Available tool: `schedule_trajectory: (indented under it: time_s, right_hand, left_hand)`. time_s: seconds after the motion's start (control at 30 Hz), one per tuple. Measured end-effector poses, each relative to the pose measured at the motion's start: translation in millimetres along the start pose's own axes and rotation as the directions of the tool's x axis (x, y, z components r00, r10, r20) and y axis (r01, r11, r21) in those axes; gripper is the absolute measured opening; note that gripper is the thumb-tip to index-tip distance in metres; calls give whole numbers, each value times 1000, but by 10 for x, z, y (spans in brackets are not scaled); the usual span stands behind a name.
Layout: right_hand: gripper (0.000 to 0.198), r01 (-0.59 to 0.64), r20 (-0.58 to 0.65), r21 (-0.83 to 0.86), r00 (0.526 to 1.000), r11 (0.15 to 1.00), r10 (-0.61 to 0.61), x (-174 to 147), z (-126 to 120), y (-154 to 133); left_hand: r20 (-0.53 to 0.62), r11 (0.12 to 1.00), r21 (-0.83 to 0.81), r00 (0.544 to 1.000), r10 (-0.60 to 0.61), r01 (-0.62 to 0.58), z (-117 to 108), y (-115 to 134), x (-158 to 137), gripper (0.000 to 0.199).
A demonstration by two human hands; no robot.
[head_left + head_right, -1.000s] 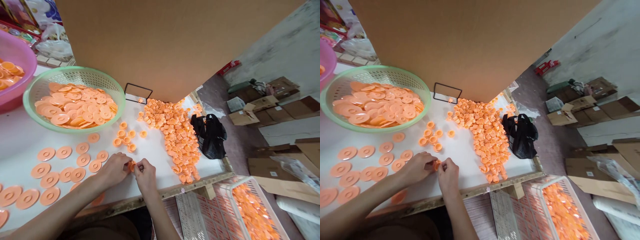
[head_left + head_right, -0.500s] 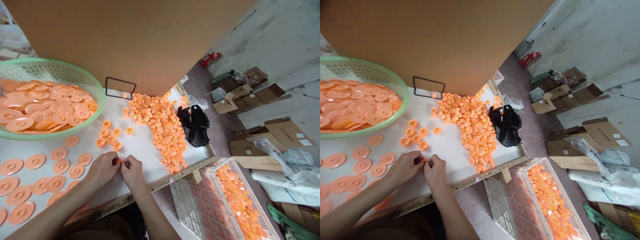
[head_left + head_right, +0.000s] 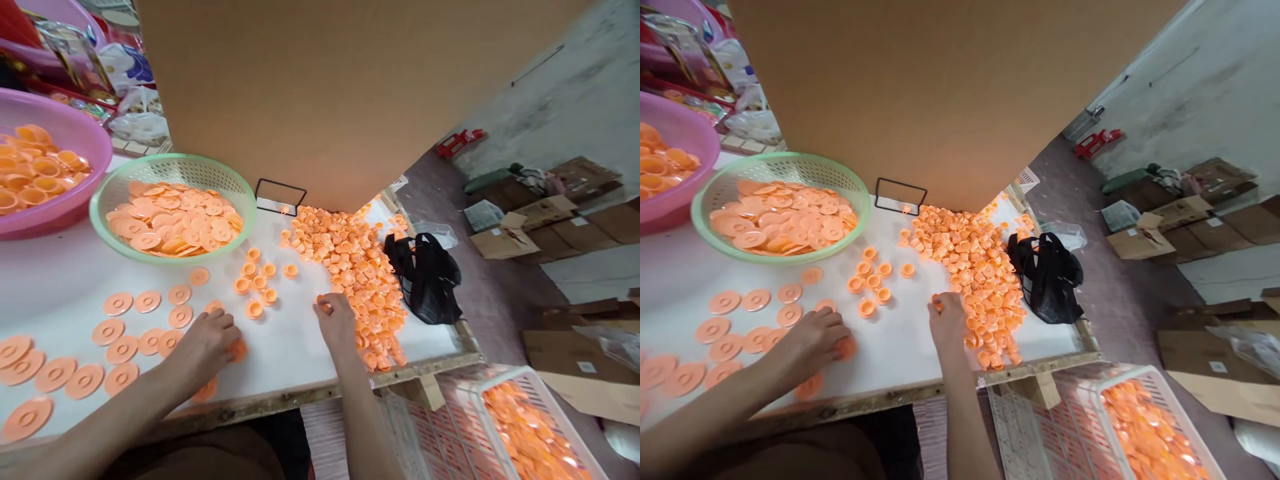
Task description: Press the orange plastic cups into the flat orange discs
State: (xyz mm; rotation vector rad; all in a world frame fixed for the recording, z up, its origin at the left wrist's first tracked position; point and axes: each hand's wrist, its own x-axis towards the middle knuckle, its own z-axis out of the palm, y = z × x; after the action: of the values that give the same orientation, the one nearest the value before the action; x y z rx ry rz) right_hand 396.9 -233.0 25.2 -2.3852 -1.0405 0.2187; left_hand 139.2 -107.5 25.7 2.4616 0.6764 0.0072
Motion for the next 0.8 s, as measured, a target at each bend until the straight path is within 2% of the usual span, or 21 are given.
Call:
schedule_trajectory:
  time_s: [0.1,0.2,0.37,0.47,0.6,0.73,0.8]
  right_hand:
    - [10,103,133,151,983,983,-123,-323,72,-260]
    - [14,89,212,198,968,976,-131,-512,40,-436]
    - [21,68,197,79,977,995,-82,-448,24,-492]
    - [17,101,249,14,963,995,-101,-390,74,-503]
    - [19,121,215,46,968,992,-128,-439,65,-560]
    - [13,192,312,-24,934,981,-175,-537,34,-624]
    - [15,204,306,-63,935,977,-176,-568,58,-645]
  left_hand:
    - [5,997,44,998,62,-62,135,154,64,13]
    - [-13,997,42,998,64,-64,210,253,161,12]
    - [-8,996,-9,996,85,-85,214,238,173,5]
    - [-26,997,7,996,83,-83,210,226,132,4]
    - [-58,995,-28,994,94,-95,235,216,95,3]
    - [-89,992,-57,990,108,-114,279,172,89,8]
    - [-94,991,-70,990,108,-114,290,155,93,9]
